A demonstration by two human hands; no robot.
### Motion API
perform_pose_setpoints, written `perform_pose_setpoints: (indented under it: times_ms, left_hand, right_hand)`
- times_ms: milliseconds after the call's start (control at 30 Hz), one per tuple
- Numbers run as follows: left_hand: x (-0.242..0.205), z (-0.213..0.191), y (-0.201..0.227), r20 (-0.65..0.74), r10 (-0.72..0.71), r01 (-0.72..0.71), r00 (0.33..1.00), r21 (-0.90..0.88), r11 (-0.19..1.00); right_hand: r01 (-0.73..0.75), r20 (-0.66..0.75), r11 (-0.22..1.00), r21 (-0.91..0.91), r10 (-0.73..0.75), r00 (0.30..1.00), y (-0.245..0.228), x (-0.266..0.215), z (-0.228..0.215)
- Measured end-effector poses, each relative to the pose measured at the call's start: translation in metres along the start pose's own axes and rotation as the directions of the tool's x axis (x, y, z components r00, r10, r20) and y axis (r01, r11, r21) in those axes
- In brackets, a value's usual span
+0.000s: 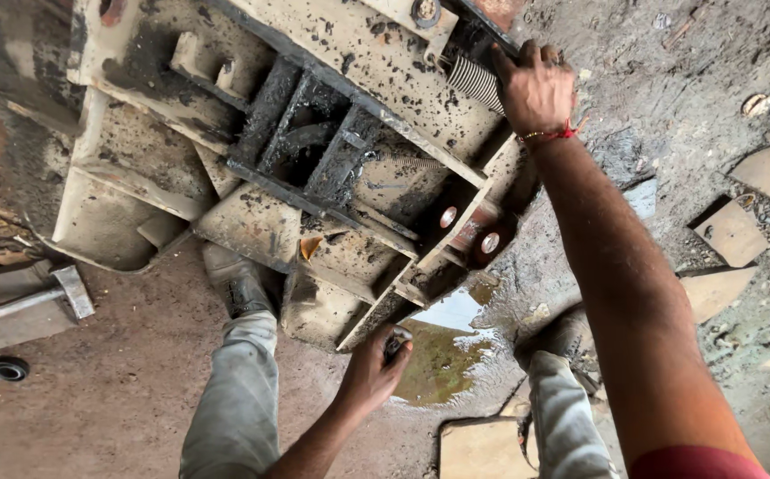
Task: The person cleans a large, dirty metal machine part using a cloth and a metal scraper. They wipe various sections of the part, remove debris, and scrape off stuck material while sitting on the ground.
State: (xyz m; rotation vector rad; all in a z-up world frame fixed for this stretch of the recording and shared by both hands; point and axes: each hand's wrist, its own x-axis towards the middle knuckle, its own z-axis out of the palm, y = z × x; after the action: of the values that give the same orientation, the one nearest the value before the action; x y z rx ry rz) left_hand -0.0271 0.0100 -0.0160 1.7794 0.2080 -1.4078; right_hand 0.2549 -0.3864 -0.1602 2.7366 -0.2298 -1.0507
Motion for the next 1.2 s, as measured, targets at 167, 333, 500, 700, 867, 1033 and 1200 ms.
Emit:
perform_pose_setpoints:
  times_ms: [167, 333, 500, 700, 867, 1033, 1200]
  left_hand:
    - [0.001, -0.006, 0.010, -0.028, 0.080, -0.079, 0.996, 0.033, 0.996]
    - [-0.002, -0.009, 0.021, -0.004, 0.008, -0.008, 1.000, 0.042, 0.999]
    - [-0.006, -0.009, 0.024, 0.011, -0.015, 0.015, 1.000, 0.013, 1.000]
    - [-0.006, -0.001, 0.015, 0.050, -0.023, 0.020, 0.998, 0.060, 0.998]
    - [-0.005, -0.001, 0.011, 0.068, -0.035, 0.030, 0.997, 0.081, 0.996]
    - [-0.007, 0.003, 0.005, 0.053, 0.005, -0.011, 0.999, 0.117, 0.993]
    - [-0.005, 0.004, 0.002, 0.035, 0.088, -0.090, 0.995, 0.051, 0.995]
  right_hand:
    - [0.008, -0.061, 0.998, -0.054, -0.012, 0.998, 0.005, 0.016, 0.022]
    - [-0.073, 0.142, 0.983, 0.167, 0.049, 0.989, 0.030, -0.012, 0.019]
    - [0.061, -0.176, 0.994, 0.094, -0.044, 0.983, 0.060, -0.016, 0.035]
    - [-0.112, 0.134, 0.981, 0.159, 0.091, 0.987, 0.056, -0.007, 0.075]
    - [-0.124, 0.207, 0.932, 0.340, 0.055, 0.977, 0.086, -0.014, 0.081]
    - [-0.117, 0.181, 0.984, 0.132, 0.092, 0.979, 0.076, -0.005, 0.094]
    - [0.035, 0.113, 0.989, 0.141, -0.052, 0.992, 0.069, -0.015, 0.060]
